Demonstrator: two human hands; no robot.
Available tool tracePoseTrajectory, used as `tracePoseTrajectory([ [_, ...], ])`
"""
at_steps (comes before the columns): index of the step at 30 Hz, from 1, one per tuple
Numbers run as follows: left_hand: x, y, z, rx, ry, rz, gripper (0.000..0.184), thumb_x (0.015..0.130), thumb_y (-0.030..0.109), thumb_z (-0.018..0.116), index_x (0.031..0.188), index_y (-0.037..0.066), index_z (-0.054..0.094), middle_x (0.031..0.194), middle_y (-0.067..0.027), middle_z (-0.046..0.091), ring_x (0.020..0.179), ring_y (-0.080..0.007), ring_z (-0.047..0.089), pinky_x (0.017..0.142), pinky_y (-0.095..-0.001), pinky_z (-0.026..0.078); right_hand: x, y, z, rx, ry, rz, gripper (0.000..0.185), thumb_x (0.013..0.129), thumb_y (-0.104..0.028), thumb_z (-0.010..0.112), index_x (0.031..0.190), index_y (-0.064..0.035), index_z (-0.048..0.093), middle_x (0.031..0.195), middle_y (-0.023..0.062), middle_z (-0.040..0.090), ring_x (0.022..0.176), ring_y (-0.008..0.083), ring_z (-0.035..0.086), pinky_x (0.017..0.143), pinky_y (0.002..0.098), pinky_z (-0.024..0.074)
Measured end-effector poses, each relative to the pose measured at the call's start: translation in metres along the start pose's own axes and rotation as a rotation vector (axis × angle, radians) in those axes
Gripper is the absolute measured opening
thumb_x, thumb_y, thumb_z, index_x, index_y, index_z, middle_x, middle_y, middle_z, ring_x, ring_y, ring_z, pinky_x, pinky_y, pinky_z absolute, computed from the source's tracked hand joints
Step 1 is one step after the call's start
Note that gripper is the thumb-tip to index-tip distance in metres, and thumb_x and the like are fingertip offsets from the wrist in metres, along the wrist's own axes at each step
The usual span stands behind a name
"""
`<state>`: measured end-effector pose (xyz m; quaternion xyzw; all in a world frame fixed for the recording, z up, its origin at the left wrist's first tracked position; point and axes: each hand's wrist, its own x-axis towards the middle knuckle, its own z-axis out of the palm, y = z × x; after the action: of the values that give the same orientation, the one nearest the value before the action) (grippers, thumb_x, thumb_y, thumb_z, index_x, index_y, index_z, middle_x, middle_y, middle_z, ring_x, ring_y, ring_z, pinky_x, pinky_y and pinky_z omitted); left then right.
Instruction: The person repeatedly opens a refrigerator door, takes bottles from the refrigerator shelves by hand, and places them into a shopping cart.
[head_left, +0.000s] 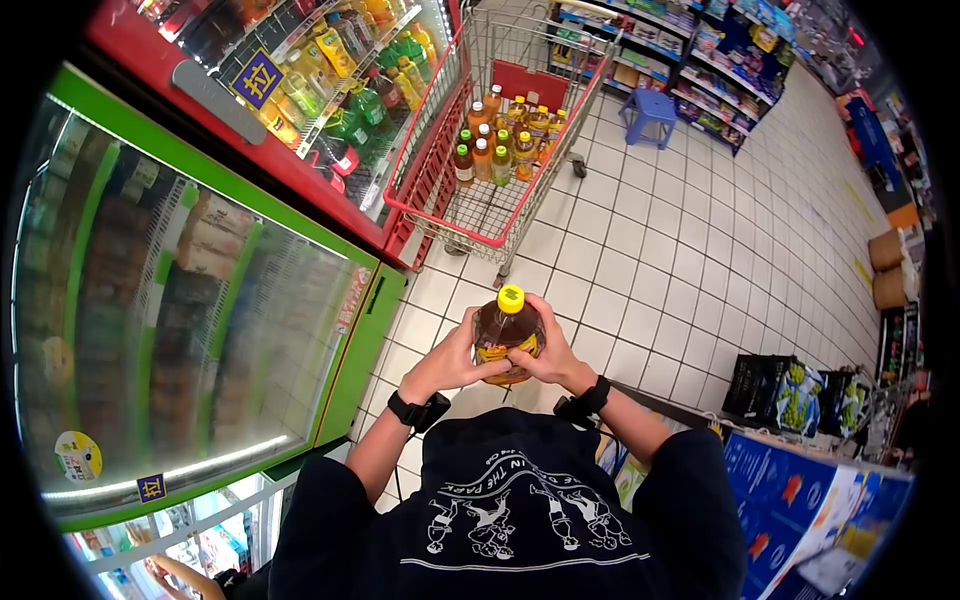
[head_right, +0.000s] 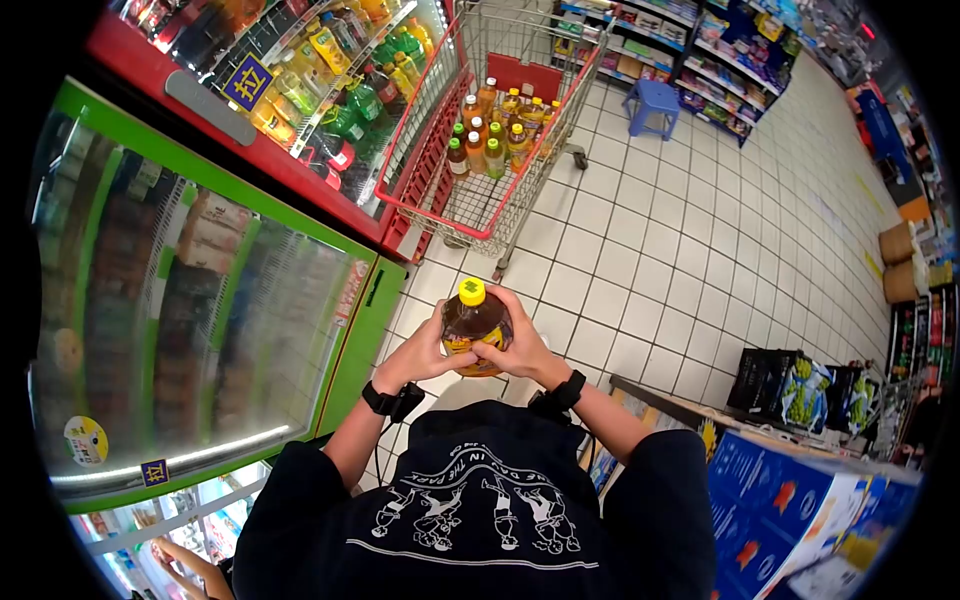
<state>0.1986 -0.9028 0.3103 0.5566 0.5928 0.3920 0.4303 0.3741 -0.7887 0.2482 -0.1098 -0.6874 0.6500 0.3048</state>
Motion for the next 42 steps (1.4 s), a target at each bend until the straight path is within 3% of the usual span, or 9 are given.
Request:
tracePoseTrajectory([
  [16, 0.109, -0.047, -0.086, -0.070, 0.335, -0.018, 0.072, 0.079, 0.027, 0.083, 0.132, -0.002, 0.043, 0.119, -0.0152, 0.057, 0.113, -0.0237, 0.058, 0.096, -0.0359, 0.048, 0.193, 0.044, -0.052, -0.013, -0.289, 0.068, 0.082, 0.084, -0.023, 0.078, 0.146, -0.0020, 0.029, 0.140, 0.0195, 0.047, 0.132, 0.0295, 0.048, 0.110, 0.0405, 0.0377],
  [19, 0.136, -0.059, -0.121, -0.147, 0.324, -0.092, 0.077, 0.079, 0.025, 0.083, 0.138, -0.003, 0.041, 0.131, -0.0146, 0.054, 0.120, -0.0205, 0.055, 0.098, -0.0343, 0.048, 0.240, 0.052, -0.056, -0.103, -0.304, 0.082, 0.081, 0.086, -0.023, 0.076, 0.148, -0.0029, 0.028, 0.143, 0.0209, 0.045, 0.134, 0.0303, 0.046, 0.111, 0.0410, 0.0366],
  [22, 0.166, -0.062, -0.155, -0.213, 0.407, -0.062, 0.073, 0.078, 0.022, 0.084, 0.134, -0.003, 0.045, 0.122, -0.0137, 0.058, 0.110, -0.0178, 0.059, 0.091, -0.0342, 0.051, 0.286, 0.050, -0.062, -0.168, -0.352, 0.253, 0.082, 0.089, -0.026, 0.073, 0.150, -0.0029, 0.024, 0.145, 0.0227, 0.043, 0.136, 0.0313, 0.043, 0.113, 0.0404, 0.0347],
  [25, 0.192, -0.087, -0.182, -0.210, 0.448, -0.061, 0.071, 0.074, 0.028, 0.087, 0.127, -0.003, 0.050, 0.112, -0.0149, 0.059, 0.105, -0.0230, 0.062, 0.087, -0.0352, 0.053, 0.333, 0.048, -0.069, -0.337, -0.446, 0.282, 0.076, 0.092, -0.033, 0.068, 0.148, -0.0019, 0.028, 0.135, 0.0240, 0.052, 0.126, 0.0311, 0.054, 0.107, 0.0382, 0.0413],
  [28, 0.209, -0.102, -0.202, 0.004, 0.451, -0.099, 0.075, 0.067, 0.037, 0.087, 0.123, 0.000, 0.054, 0.108, -0.0157, 0.058, 0.101, -0.0345, 0.061, 0.089, -0.0410, 0.049, 0.375, 0.065, -0.078, -0.328, -0.526, 0.552, 0.064, 0.096, -0.047, 0.059, 0.135, 0.0008, 0.046, 0.112, 0.0209, 0.065, 0.102, 0.0274, 0.065, 0.089, 0.0369, 0.0502],
  [31, 0.225, -0.126, -0.208, 0.070, 0.451, -0.099, 0.076, 0.068, 0.034, 0.088, 0.127, 0.000, 0.053, 0.108, -0.0156, 0.057, 0.099, -0.0316, 0.059, 0.087, -0.0387, 0.049, 0.408, 0.076, -0.070, -0.409, -0.414, 0.431, 0.052, 0.093, -0.044, 0.063, 0.112, 0.0044, 0.061, 0.098, 0.0209, 0.068, 0.087, 0.0275, 0.067, 0.078, 0.0374, 0.0513],
  [34, 0.241, -0.146, -0.207, 0.003, 0.478, -0.159, 0.075, 0.067, 0.034, 0.088, 0.125, 0.000, 0.054, 0.106, -0.0155, 0.055, 0.099, -0.0325, 0.058, 0.088, -0.0399, 0.047, 0.434, 0.090, -0.074, -0.470, -0.456, 0.540, 0.048, 0.091, -0.040, 0.067, 0.101, 0.0060, 0.063, 0.089, 0.0228, 0.068, 0.079, 0.0305, 0.067, 0.075, 0.0387, 0.0520],
  [39, 0.268, -0.163, -0.207, 0.065, 0.532, -0.262, 0.073, 0.065, 0.034, 0.088, 0.119, -0.001, 0.054, 0.109, -0.0187, 0.057, 0.102, -0.0372, 0.060, 0.090, -0.0421, 0.050, 0.467, 0.124, -0.084, -0.639, -0.556, 0.566, 0.043, 0.085, -0.035, 0.073, 0.094, 0.0065, 0.064, 0.085, 0.0247, 0.067, 0.077, 0.0372, 0.066, 0.071, 0.0419, 0.0519],
  [42, 0.285, -0.182, -0.202, 0.072, 0.557, -0.337, 0.070, 0.065, 0.030, 0.088, 0.118, -0.001, 0.053, 0.110, -0.0198, 0.058, 0.105, -0.0378, 0.060, 0.089, -0.0425, 0.051, 0.478, 0.145, -0.090, -0.755, -0.676, 0.406, 0.039, 0.084, -0.030, 0.073, 0.095, 0.0056, 0.063, 0.088, 0.0267, 0.067, 0.086, 0.0431, 0.065, 0.075, 0.0468, 0.0515],
])
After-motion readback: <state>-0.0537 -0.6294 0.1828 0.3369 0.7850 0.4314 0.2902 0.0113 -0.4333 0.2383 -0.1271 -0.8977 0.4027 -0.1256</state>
